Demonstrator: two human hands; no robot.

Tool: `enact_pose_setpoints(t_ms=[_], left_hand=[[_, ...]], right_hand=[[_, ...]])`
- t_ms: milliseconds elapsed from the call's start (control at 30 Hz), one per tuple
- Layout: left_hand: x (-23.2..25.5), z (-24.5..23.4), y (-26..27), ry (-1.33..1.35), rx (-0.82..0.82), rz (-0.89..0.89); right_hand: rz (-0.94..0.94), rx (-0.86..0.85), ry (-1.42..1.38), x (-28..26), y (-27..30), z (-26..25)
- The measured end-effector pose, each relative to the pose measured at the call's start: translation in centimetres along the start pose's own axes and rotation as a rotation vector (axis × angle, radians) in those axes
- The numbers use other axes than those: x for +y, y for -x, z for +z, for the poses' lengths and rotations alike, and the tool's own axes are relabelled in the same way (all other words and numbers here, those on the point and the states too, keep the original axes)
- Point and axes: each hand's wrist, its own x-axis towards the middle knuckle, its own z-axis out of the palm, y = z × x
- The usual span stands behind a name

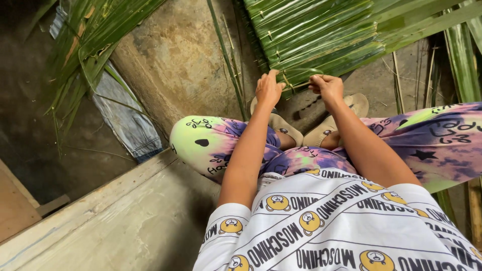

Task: Weaving palm leaves together to create a mat or roofing material

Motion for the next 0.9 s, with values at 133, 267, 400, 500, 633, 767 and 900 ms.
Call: enact_pose_setpoints(t_ms=[133, 267, 400, 500, 633, 767, 900], left_hand=[[-4.4, 3.6, -2.0, -0.081, -0.155, -0.091], [-6.0, 5.6, -2.7, -0.026, -0.169, -0.099], [-0.8, 1.4, -0.5, 0.158, -0.057, -0.062], [0.7, 1.0, 0.1, 0.234, 0.001, -0.035], [0.5, 2.5, 0.2, 0.401, 0.068, -0.055], [-1.9, 4.9, -2.1, 0.548, 0.038, -0.11], [-2.6, 5.8, -1.8, 1.014, 0.033, -0.181]], right_hand=[[-0.034, -0.023, 0.205, -0.2, -0.5, -0.9], [-0.083, -0.001, 0.562, -1.1, -0.6, -1.3], [-0.227, -0.007, 0.48, -6.2, 1.6, 0.8], [-0.289, -0.039, 0.568, -7.9, 2.3, 1.0], [-0.262, -0.081, 0.64, -7.7, 3.1, 2.0], [-0.227, -0.082, 0.6, -7.2, 3.6, 2.7], [-0.181, -0.117, 0.59, -8.8, 5.3, 3.5]])
